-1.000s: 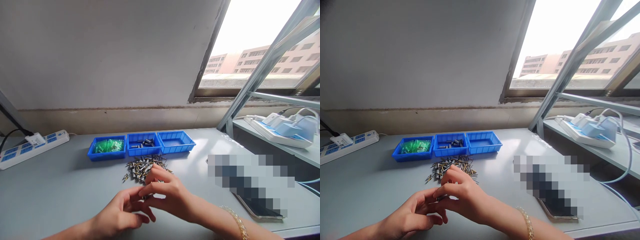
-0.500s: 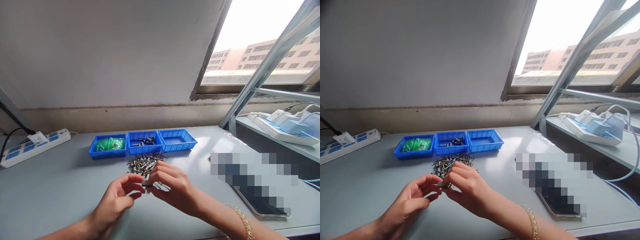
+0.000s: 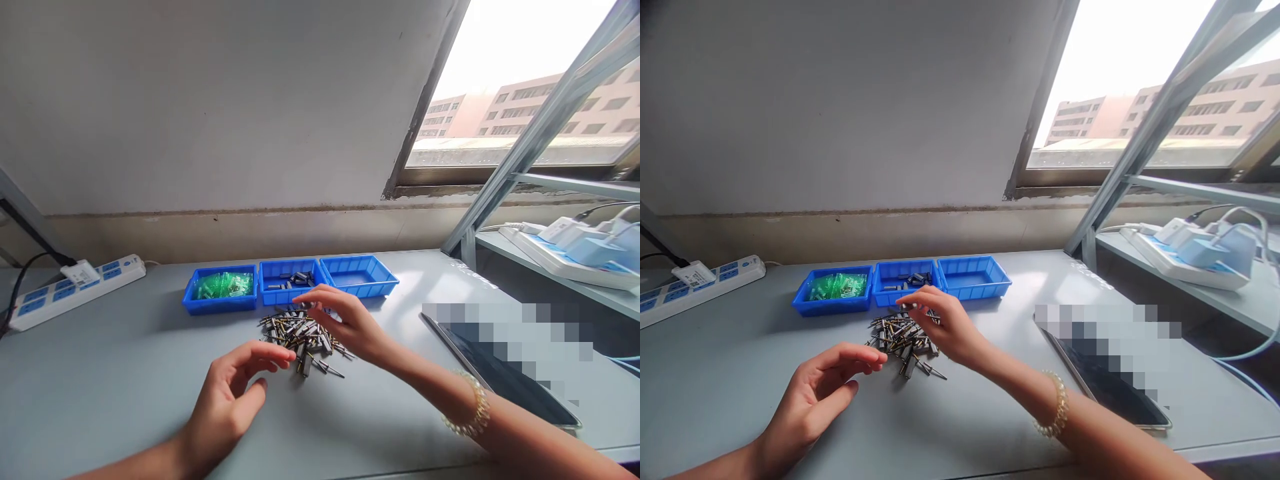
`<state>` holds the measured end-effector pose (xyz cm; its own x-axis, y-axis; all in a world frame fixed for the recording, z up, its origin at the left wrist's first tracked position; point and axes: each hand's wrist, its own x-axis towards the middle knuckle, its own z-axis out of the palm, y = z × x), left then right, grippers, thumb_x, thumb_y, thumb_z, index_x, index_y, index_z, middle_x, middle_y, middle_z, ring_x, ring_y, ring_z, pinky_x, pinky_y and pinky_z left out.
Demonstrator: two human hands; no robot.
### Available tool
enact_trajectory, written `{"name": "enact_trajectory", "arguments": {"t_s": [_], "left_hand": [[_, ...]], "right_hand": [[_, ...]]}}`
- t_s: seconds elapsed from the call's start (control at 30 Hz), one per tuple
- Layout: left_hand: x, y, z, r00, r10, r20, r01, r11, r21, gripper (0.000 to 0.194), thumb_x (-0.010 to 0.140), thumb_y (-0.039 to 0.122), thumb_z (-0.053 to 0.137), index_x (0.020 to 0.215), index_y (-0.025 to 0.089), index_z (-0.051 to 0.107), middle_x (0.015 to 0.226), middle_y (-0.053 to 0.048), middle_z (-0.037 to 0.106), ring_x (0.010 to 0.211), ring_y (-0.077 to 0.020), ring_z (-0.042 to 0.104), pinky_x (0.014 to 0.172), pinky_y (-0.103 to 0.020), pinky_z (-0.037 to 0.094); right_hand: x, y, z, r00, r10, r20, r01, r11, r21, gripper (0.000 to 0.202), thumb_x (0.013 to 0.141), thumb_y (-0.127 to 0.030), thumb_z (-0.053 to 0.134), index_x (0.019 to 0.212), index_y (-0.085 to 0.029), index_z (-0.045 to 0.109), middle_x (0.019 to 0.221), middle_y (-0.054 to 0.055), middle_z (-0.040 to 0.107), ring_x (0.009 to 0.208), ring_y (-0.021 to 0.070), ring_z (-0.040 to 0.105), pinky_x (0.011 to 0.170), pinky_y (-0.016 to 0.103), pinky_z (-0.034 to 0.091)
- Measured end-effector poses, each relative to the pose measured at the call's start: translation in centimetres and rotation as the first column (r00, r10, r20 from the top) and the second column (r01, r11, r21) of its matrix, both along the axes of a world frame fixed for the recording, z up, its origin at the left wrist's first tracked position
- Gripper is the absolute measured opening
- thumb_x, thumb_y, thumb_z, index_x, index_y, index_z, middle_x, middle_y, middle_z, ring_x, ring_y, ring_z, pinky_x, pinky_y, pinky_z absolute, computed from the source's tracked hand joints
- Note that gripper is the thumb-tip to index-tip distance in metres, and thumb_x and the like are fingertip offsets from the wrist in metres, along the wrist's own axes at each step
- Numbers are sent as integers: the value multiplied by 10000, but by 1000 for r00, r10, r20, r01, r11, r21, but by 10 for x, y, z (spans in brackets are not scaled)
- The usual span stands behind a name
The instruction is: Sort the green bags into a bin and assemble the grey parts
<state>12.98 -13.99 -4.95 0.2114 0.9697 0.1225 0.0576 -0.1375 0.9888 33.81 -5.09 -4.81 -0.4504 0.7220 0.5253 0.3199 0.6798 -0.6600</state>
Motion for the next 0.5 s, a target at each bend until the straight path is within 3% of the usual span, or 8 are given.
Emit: {"name": "enact_trajectory", "arguments": {"t_s": [0.03, 0.07, 0.2, 0.3, 0.4, 0.5], "left_hand": [[0, 1, -1, 1000, 6, -20, -6, 1000, 5, 389, 696, -2, 509, 907, 230, 740, 955, -16, 748, 947, -217, 652, 889, -306, 492], [0, 2, -1, 999, 9, -40, -9, 1000, 7, 383, 693, 1, 509, 898, 226, 740, 939, -19, 747, 932, -215, 650, 878, -304, 492], [0, 5, -2, 996, 26, -83, -27, 1000, -10, 352, 700, 21, 514, 886, 222, 736, 901, -19, 738, 890, -205, 641, 852, -296, 489], [-1, 8, -4, 994, 57, -89, -60, 998, -25, 328, 715, 37, 516, 881, 221, 731, 874, -15, 729, 876, -202, 642, 835, -290, 487], [-1, 9, -5, 991, 90, -97, -93, 995, -29, 293, 730, 55, 523, 866, 216, 727, 853, -18, 720, 861, -202, 638, 813, -286, 488], [0, 8, -6, 988, 100, -117, -103, 994, -22, 254, 752, 80, 535, 850, 215, 726, 831, -20, 715, 829, -200, 632, 787, -282, 488]], "right_hand": [[2, 13, 2, 992, -86, 88, 72, 986, 154, 227, 919, -146, 481, 1042, -184, 668, 868, 63, 671, 784, 170, 597, 700, 328, 511], [3, 26, 3, 986, -124, 111, 100, 974, 204, 224, 910, -129, 492, 1029, -181, 674, 854, 67, 666, 814, 191, 583, 760, 376, 500], [0, 52, 6, 970, -183, 159, 138, 956, 260, 218, 864, -107, 572, 1055, -147, 671, 953, 130, 649, 932, 264, 530, 829, 484, 462], [0, 34, 7, 965, -78, 249, 10, 965, 262, 186, 829, -64, 618, 949, -175, 704, 887, 83, 652, 864, 224, 540, 790, 405, 484], [4, 1, 7, 876, 188, 445, -277, 950, 144, 148, 780, -66, 699, 842, -199, 718, 787, 29, 633, 776, 176, 532, 707, 303, 489], [7, -21, 3, 818, 228, 529, -324, 941, 96, 191, 746, -50, 730, 863, -200, 717, 829, 35, 630, 804, 178, 523, 719, 298, 481]]}}
